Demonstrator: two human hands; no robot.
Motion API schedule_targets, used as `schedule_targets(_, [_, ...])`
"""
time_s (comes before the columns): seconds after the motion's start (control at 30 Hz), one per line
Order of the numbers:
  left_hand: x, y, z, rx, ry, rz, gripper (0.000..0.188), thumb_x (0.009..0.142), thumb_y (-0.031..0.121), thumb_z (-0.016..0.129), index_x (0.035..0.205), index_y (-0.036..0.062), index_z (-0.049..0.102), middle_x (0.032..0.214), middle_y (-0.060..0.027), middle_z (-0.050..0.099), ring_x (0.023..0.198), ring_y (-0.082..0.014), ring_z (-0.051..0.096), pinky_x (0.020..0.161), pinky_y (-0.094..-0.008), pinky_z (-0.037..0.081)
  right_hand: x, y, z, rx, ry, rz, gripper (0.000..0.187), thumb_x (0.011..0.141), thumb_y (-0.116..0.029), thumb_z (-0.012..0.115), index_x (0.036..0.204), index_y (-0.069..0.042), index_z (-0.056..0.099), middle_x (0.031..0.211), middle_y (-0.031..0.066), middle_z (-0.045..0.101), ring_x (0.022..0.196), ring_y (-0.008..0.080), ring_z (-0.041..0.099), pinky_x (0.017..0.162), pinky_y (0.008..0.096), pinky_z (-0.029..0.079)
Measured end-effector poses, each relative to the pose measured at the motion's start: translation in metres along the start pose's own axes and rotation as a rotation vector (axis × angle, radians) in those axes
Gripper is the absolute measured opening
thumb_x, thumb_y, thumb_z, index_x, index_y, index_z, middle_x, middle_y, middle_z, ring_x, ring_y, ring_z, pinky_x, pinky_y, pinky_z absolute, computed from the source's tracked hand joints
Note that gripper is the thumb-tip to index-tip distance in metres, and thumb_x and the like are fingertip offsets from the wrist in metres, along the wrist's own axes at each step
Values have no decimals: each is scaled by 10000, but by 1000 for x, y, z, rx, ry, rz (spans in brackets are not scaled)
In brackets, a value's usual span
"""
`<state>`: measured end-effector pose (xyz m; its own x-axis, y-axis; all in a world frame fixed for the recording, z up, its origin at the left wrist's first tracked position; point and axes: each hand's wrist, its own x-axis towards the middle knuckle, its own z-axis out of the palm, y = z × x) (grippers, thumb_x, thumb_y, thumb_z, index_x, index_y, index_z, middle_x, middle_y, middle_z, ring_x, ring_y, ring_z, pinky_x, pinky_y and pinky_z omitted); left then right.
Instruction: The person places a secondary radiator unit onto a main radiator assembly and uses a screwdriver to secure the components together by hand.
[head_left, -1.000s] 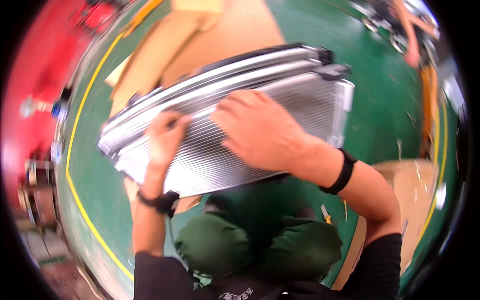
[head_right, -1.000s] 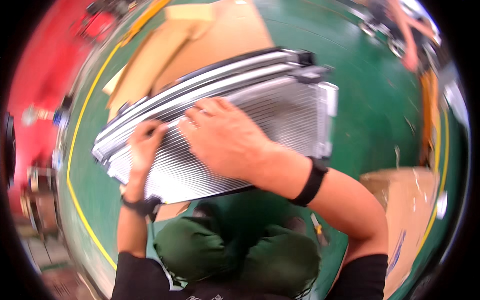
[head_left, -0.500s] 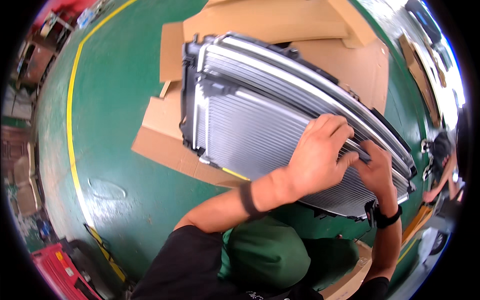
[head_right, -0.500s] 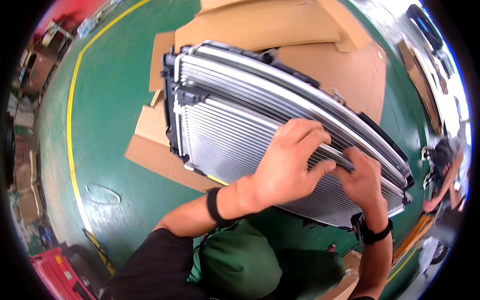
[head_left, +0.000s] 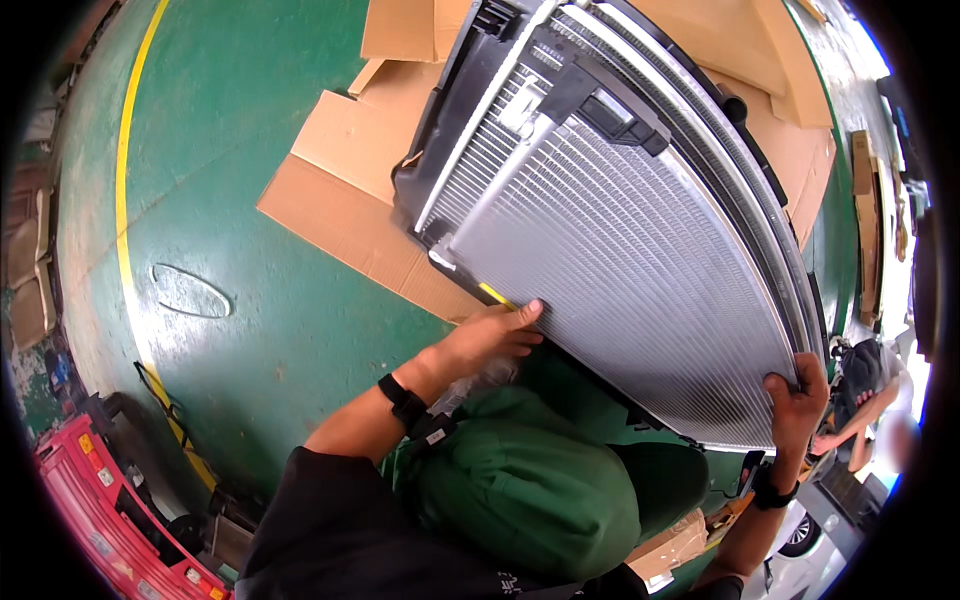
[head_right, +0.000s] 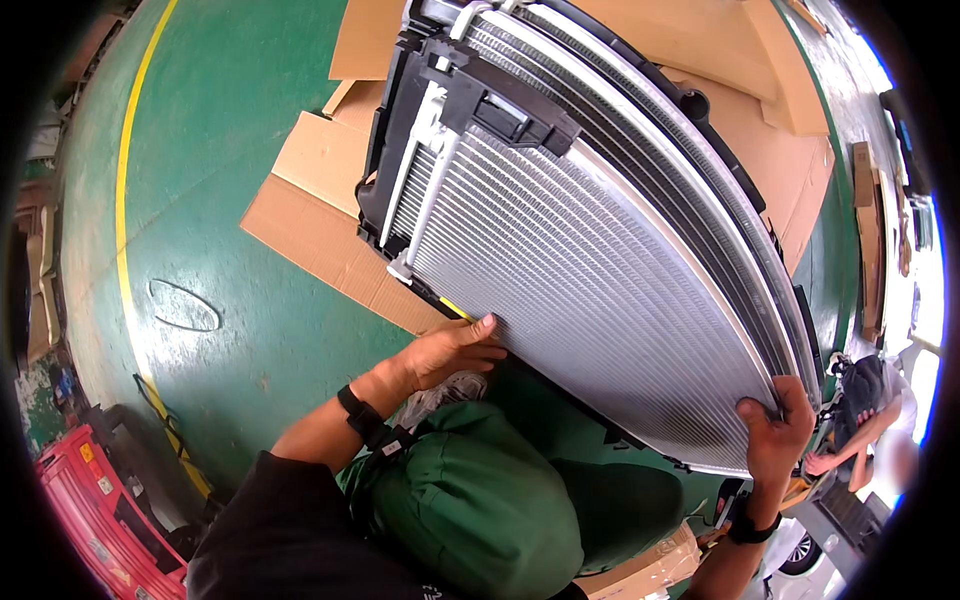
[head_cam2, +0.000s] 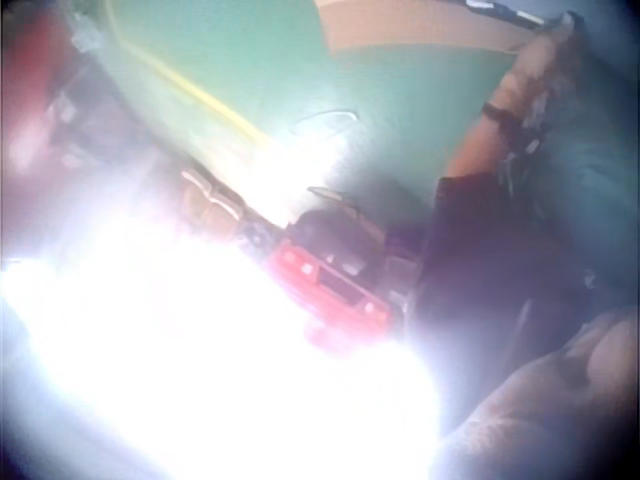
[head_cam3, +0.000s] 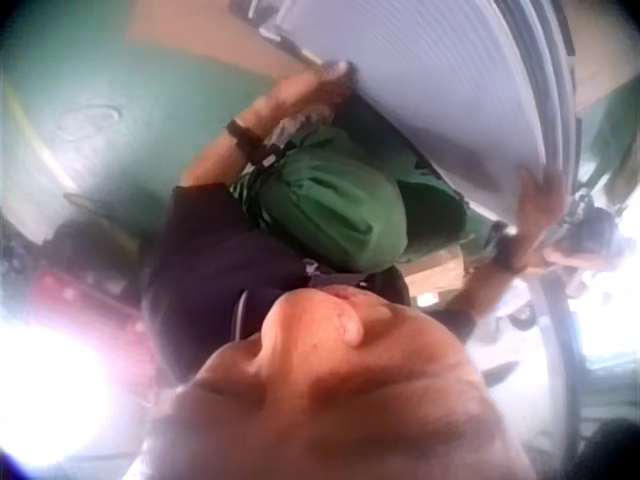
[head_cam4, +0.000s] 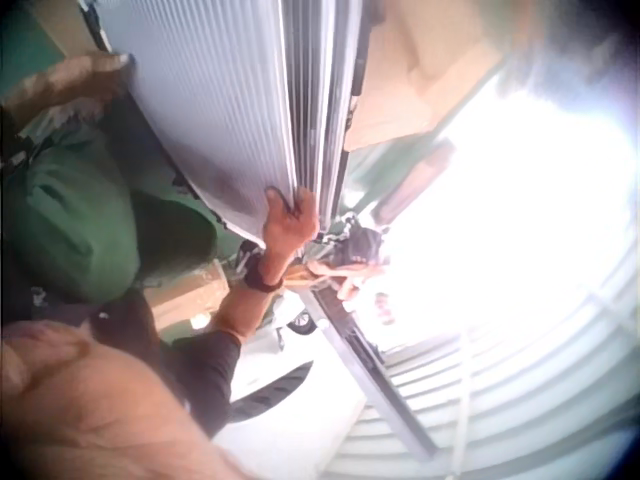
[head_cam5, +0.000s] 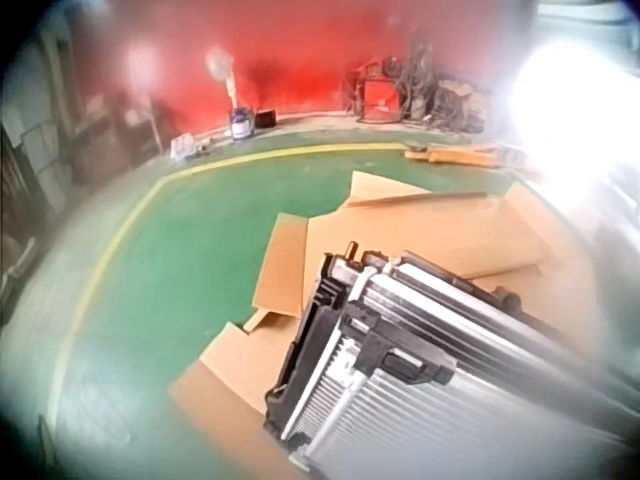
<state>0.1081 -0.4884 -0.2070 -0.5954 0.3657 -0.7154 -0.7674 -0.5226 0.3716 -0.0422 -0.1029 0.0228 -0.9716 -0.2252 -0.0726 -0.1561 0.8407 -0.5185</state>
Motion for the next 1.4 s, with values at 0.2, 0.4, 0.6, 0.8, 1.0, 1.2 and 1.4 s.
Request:
schedule_targets(0.2, [-12,8,5,47,96,158,852,977,613,627,1343,-145,499,1249,-258,629,1141,-336,662,972,-435,532,3,-7,-20,-35,-13,-89,387,869,-236,828,1018,35,595,823,-16,541,772,89,472,687,238,389])
schedule_targets(0.4, [-12,31,-11,110,212,159,745,1002,618,582,1161,-110,596,1083,-212,688,984,-280,712,807,-379,572,18,-29,-10,-66,27,-129,502,889,-329,837,1106,66,615,885,3,570,825,116,502,745,256,407])
schedule_targets(0.6, [-6,22,-19,70,205,168,776,993,642,578,1152,-116,619,1048,-204,698,954,-258,716,785,-357,571,19,-38,-6,-135,31,-93,514,889,-329,833,1135,68,617,936,29,582,879,140,525,805,272,426])
schedule_targets(0.8, [-7,15,-27,61,186,182,785,996,641,572,1179,-122,611,1083,-204,687,973,-261,715,796,-363,568,21,-60,3,-181,-37,-98,496,876,-340,836,1063,59,607,907,33,568,870,145,524,811,287,430])
schedule_targets(1.0, [-6,7,-29,26,181,151,803,1002,639,563,1247,-126,576,1146,-215,669,1011,-274,710,849,-392,563,29,-49,12,-164,-68,-102,469,876,-326,841,1067,50,634,861,12,578,808,129,527,746,280,435])
schedule_targets(1.2, [-2,-2,-31,8,187,142,811,1013,624,556,1291,-138,554,1148,-214,671,1020,-278,705,876,-402,560,32,-33,14,-147,-129,-66,438,875,-292,844,1054,48,632,843,-2,575,789,110,509,715,263,419])
schedule_targets(1.4, [0,-4,-32,8,211,128,782,1014,611,565,1261,-131,574,1120,-205,677,1001,-271,703,863,-393,559,34,-38,30,-20,-150,-68,379,909,-254,815,1022,47,614,827,-22,568,779,90,483,699,257,407])
